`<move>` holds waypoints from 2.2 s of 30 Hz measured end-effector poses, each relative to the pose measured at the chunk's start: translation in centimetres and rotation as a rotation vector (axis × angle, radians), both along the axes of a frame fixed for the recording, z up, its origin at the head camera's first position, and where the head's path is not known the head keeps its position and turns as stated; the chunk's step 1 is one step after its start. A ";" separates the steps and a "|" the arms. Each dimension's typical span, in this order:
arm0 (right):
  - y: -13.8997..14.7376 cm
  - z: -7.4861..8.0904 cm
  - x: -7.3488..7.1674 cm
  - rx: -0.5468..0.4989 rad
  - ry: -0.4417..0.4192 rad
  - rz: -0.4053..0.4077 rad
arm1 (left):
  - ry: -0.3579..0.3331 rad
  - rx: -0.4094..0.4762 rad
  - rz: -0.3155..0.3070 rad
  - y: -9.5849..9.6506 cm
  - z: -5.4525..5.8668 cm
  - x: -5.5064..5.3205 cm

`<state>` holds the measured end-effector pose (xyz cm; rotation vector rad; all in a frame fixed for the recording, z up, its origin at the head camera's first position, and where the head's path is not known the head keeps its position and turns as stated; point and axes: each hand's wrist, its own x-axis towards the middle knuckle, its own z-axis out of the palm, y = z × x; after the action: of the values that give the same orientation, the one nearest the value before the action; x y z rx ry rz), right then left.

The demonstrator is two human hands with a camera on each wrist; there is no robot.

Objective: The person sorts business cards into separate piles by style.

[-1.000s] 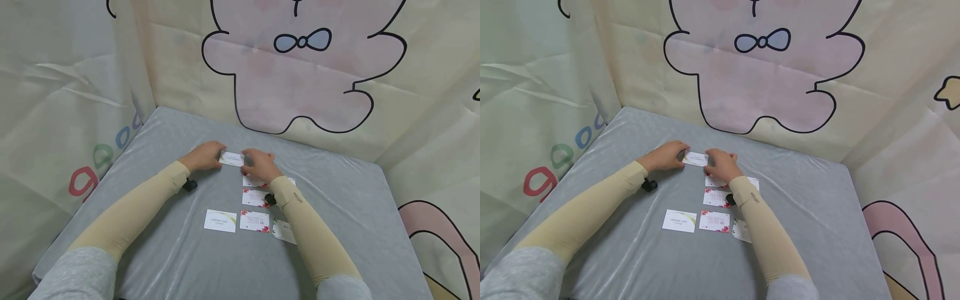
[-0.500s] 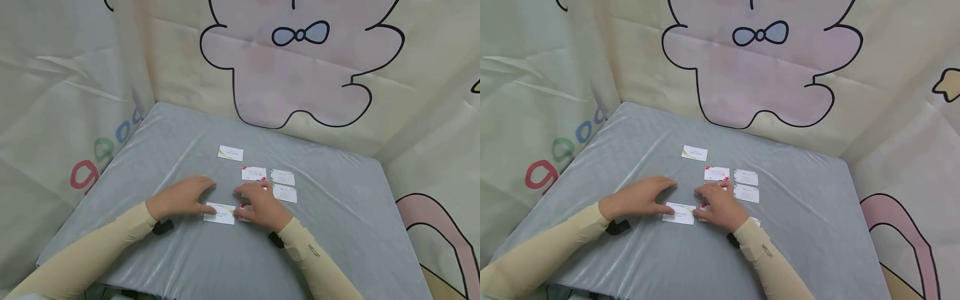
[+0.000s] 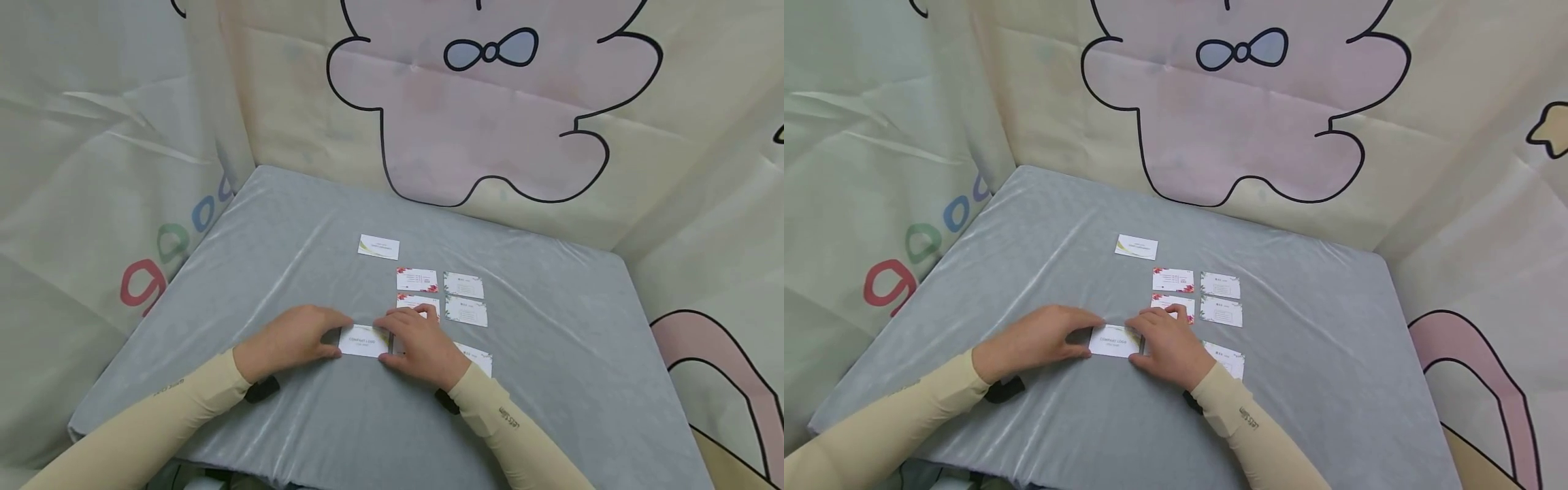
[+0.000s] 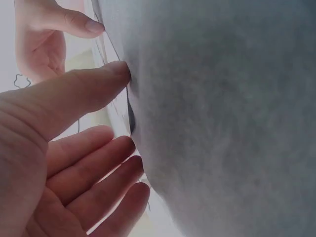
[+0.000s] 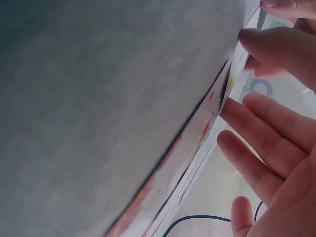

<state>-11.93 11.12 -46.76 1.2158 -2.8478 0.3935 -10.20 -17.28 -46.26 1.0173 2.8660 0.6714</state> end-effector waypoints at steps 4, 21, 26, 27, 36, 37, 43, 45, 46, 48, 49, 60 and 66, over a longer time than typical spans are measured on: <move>-0.1 0.0 0.0 -0.007 0.012 0.004 | 0.015 -0.010 -0.016 0.2 -0.2 -0.1; -0.1 0.1 -0.2 -0.044 0.033 -0.015 | 0.015 0.045 0.028 0.2 -0.4 0.0; -0.2 0.2 -1.0 -0.038 0.056 -0.018 | 0.022 0.078 0.046 0.2 -0.4 -0.7; -0.3 0.2 -1.4 -0.038 0.054 -0.026 | 0.021 0.076 0.048 0.2 -0.3 -1.1; -0.6 0.9 -6.7 0.028 -0.032 -0.113 | -0.039 0.014 0.077 0.9 0.1 -7.3; -0.8 1.0 -7.5 0.033 -0.041 -0.125 | -0.051 0.010 0.086 1.0 0.2 -8.1; -1.4 1.4 -12.0 0.032 -0.098 -0.206 | -0.099 0.015 0.127 1.3 0.5 -13.0; -1.7 1.5 -13.1 0.027 -0.130 -0.228 | -0.118 0.014 0.141 1.4 0.4 -14.3; -1.8 1.4 -13.6 0.029 -0.146 -0.237 | -0.124 0.010 0.148 1.5 0.3 -14.9; -2.0 1.4 -14.5 0.032 -0.178 -0.261 | -0.134 -0.004 0.158 1.6 0.0 -15.9; -2.1 1.4 -14.9 0.029 -0.194 -0.273 | -0.136 -0.013 0.163 1.7 -0.1 -16.3; -2.0 0.4 -16.4 -0.008 -0.344 -0.350 | -0.178 -0.060 0.150 2.8 -0.4 -18.0; -2.2 0.7 -17.1 -0.032 -0.356 -0.312 | -0.179 -0.036 0.170 2.6 0.1 -18.4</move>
<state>-29.02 8.97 -46.06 0.7354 -3.2378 0.6988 -28.60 -14.71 -46.13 0.6760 2.8163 0.6792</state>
